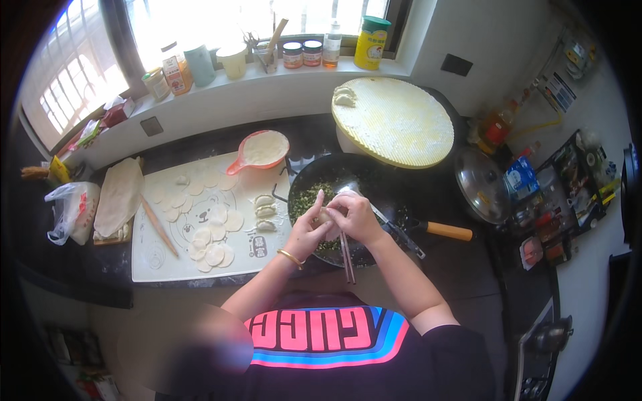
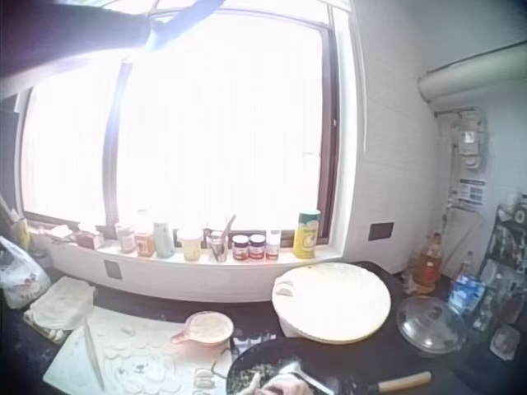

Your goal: The person assembles dumplings by placing a green vegetable filling onto round dough wrappers using chopsticks. They fold and pleat the edges to seal the dumplings and place the finished units in a row on a cutting board.

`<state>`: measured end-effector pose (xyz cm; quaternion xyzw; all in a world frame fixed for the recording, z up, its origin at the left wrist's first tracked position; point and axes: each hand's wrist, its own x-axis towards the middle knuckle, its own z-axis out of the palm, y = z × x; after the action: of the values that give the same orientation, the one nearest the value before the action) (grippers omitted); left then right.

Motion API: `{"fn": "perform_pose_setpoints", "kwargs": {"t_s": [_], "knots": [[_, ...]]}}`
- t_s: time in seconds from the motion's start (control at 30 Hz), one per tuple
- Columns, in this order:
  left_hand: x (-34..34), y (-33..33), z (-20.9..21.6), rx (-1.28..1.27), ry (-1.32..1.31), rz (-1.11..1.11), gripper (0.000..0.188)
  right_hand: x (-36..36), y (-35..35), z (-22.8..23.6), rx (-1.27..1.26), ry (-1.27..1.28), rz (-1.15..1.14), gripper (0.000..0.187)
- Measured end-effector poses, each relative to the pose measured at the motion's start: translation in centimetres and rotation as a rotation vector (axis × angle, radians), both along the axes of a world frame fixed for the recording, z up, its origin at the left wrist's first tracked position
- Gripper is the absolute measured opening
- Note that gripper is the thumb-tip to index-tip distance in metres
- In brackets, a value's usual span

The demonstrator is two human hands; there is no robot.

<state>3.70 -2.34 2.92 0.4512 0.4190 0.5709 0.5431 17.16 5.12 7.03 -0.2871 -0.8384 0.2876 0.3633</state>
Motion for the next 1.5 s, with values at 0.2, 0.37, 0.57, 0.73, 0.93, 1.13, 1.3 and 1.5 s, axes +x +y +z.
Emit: {"fn": "perform_pose_setpoints", "kwargs": {"t_s": [0.2, 0.37, 0.57, 0.73, 0.93, 1.13, 1.3, 1.5], "knots": [[0.4, 0.3, -0.1, 0.014, 0.003, -0.001, 0.068, -0.7, -0.2, -0.8, 0.167, 0.025, -0.012, 0.006], [0.0, 0.2, -0.5, 0.022, -0.018, 0.032, 0.065, 0.0, -0.3, -0.1, -0.072, 0.033, -0.010, 0.008], [0.3, 0.4, -1.3, 0.005, 0.000, 0.009, 0.064, -0.5, -0.4, -1.3, 0.101, 0.039, -0.029, 0.009], [0.0, 0.1, -1.5, -0.030, -0.009, 0.033, 0.063, -0.2, -0.6, -1.4, -0.005, 0.118, -0.009, 0.008], [0.5, 0.3, -1.7, 0.083, 0.133, 0.013, 0.062, 0.0, -0.6, -1.3, 0.075, 0.094, -0.016, 0.007], [0.5, 0.2, -2.0, 0.015, 0.012, 0.052, 0.060, 0.5, -0.9, -1.2, -0.074, 0.136, -0.022, 0.006], [0.9, 0.1, -1.3, 0.064, 0.068, 0.042, 0.059, 0.7, -0.9, -1.1, -0.036, 0.099, -0.036, 0.007], [1.1, 0.0, -1.4, 0.025, -0.119, 0.001, 0.060, 0.3, -1.3, -1.7, 0.039, 0.172, -0.048, 0.006]]}}
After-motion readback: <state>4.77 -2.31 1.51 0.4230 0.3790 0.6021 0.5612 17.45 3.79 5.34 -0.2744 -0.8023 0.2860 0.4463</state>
